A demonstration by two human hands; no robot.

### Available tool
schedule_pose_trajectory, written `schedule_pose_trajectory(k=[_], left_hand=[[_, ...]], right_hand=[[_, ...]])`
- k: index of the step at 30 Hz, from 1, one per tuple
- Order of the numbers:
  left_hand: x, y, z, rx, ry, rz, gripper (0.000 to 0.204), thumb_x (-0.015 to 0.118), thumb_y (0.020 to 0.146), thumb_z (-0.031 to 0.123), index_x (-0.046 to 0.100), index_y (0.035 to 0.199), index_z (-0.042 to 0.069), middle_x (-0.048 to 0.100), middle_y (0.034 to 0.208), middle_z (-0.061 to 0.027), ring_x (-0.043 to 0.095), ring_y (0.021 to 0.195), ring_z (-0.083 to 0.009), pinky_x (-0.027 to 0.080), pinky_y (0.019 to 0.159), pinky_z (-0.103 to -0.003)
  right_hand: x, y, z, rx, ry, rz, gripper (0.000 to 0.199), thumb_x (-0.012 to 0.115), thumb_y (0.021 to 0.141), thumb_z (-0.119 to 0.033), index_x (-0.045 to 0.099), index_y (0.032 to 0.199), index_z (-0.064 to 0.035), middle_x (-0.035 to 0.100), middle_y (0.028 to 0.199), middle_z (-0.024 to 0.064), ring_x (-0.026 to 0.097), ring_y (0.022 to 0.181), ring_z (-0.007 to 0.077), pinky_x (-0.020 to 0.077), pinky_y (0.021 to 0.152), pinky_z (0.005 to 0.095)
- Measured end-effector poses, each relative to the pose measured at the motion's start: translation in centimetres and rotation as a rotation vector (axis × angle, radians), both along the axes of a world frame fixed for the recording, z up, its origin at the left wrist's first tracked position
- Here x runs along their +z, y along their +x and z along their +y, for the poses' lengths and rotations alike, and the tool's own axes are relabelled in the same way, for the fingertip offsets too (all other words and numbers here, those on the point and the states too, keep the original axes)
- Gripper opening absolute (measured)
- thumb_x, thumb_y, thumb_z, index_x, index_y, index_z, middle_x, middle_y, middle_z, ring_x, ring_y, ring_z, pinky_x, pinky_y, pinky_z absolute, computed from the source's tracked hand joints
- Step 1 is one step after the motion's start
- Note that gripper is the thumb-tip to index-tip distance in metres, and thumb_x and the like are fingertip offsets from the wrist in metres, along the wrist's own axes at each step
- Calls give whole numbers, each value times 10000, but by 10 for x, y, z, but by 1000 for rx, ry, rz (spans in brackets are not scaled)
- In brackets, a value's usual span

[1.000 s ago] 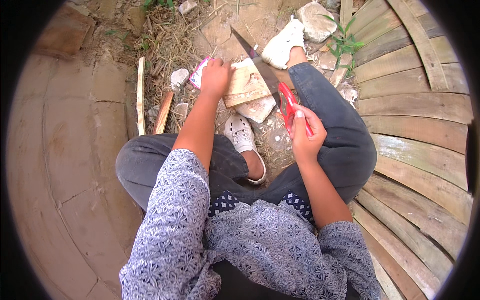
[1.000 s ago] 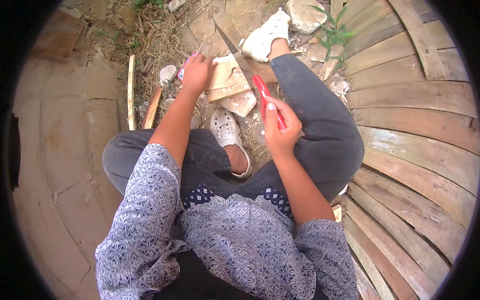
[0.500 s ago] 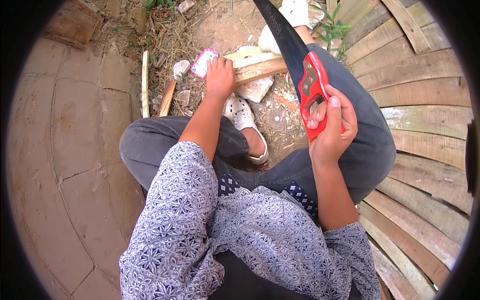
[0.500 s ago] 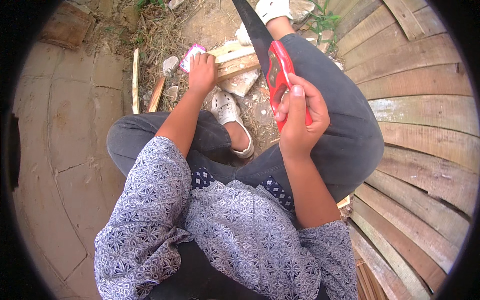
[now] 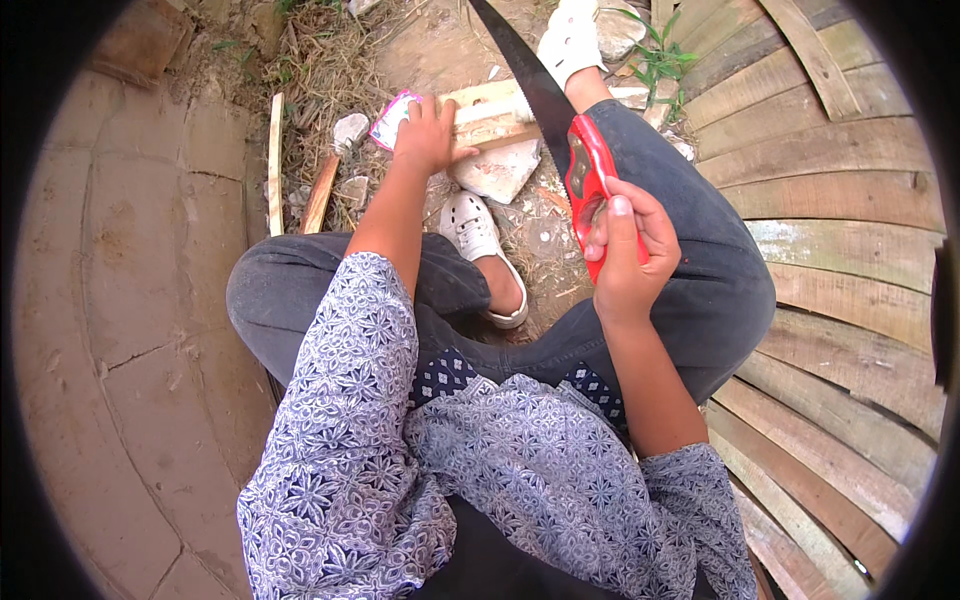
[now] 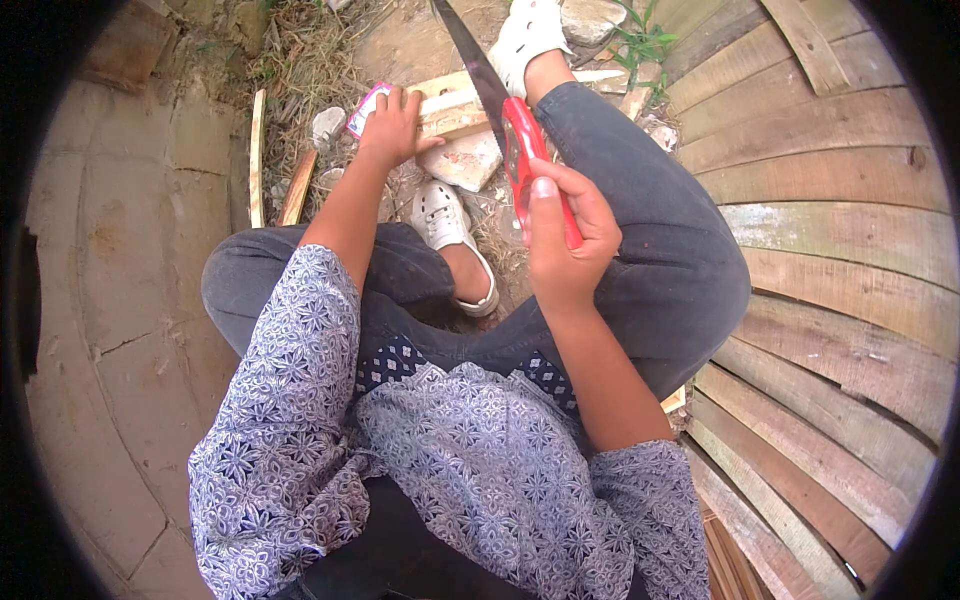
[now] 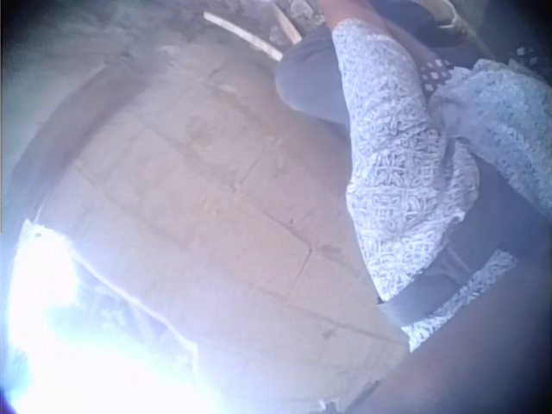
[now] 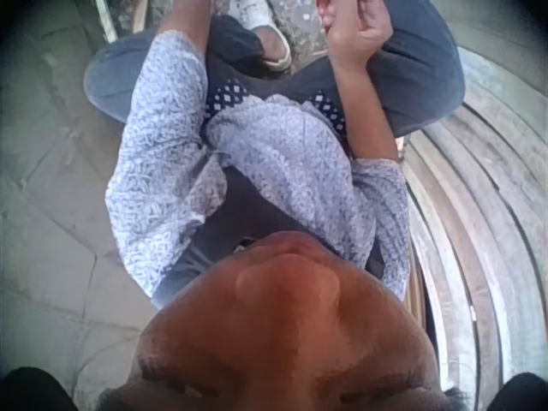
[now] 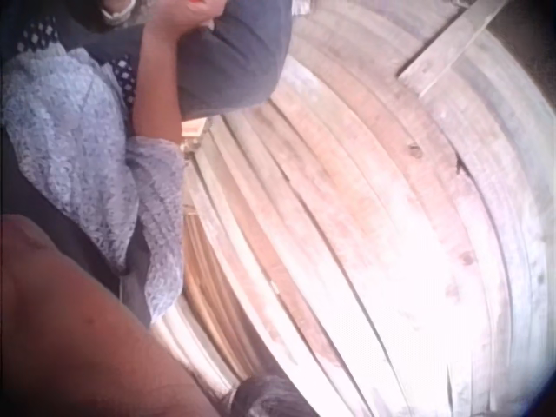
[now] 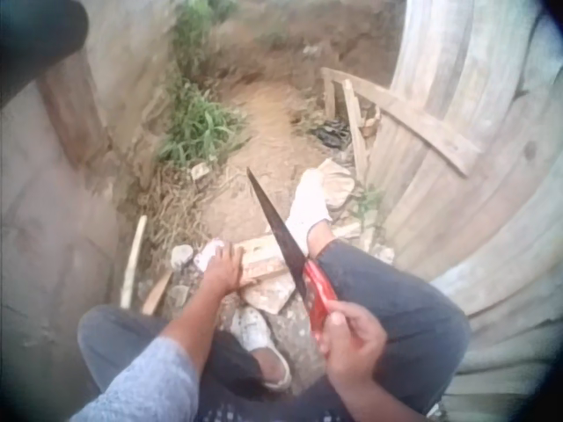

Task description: The person sits on the ground and uses a knife to shave and shape a small piece of wood. They then switch to a hand saw to cut a long, thin strip of wood, and finally return to using the knife to refine the edges of the wood pieces.

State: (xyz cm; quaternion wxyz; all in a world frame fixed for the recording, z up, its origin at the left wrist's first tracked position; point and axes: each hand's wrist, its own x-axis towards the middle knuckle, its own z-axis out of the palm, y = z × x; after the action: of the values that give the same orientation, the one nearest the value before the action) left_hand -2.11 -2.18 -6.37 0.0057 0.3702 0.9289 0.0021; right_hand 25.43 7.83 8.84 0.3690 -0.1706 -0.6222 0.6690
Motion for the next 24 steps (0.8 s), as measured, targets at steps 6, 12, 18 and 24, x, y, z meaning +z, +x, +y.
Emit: schedule_pose_trajectory(k=[6, 12, 18, 24], left_hand=[[-15, -36, -13, -31, 106, -22, 983, 699, 763, 742, 433, 1438, 79, 451, 1425, -227, 448, 1333, -418, 419, 1097, -523], [-26, -31, -9, -28, 234, 53, 971, 719, 719, 750, 495, 1405, 100, 453, 1456, -204, 406, 1382, -428, 367, 1124, -546], [-40, -37, 0, -111, 410, 150, 735, 597, 870, 617, 541, 1318, 36, 473, 1471, -245, 421, 1368, -457, 335, 1171, -502], [-46, -44, 8, 43, 519, -60, 428, 461, 1009, 411, 556, 1222, 52, 567, 1350, -185, 517, 1261, -381, 340, 1152, -502]], right_hand=[[-29, -30, -10, 76, -69, -14, 215, 565, 1036, -108, 675, 1171, 17, 625, 786, 11, 497, 583, 26, 414, 531, 190], [-68, -65, -7, 134, 45, -182, 355, 478, 1080, -169, 577, 1378, -5, 668, 876, 59, 571, 753, 77, 482, 714, 238], [-120, -74, 5, 220, 110, -257, 496, 456, 1087, -158, 368, 1557, -28, 693, 960, 78, 616, 848, 104, 515, 817, 272], [-134, -68, 1, 335, -118, -434, 548, 464, 1037, -80, 343, 1568, -17, 638, 941, 37, 565, 774, 74, 491, 749, 243]])
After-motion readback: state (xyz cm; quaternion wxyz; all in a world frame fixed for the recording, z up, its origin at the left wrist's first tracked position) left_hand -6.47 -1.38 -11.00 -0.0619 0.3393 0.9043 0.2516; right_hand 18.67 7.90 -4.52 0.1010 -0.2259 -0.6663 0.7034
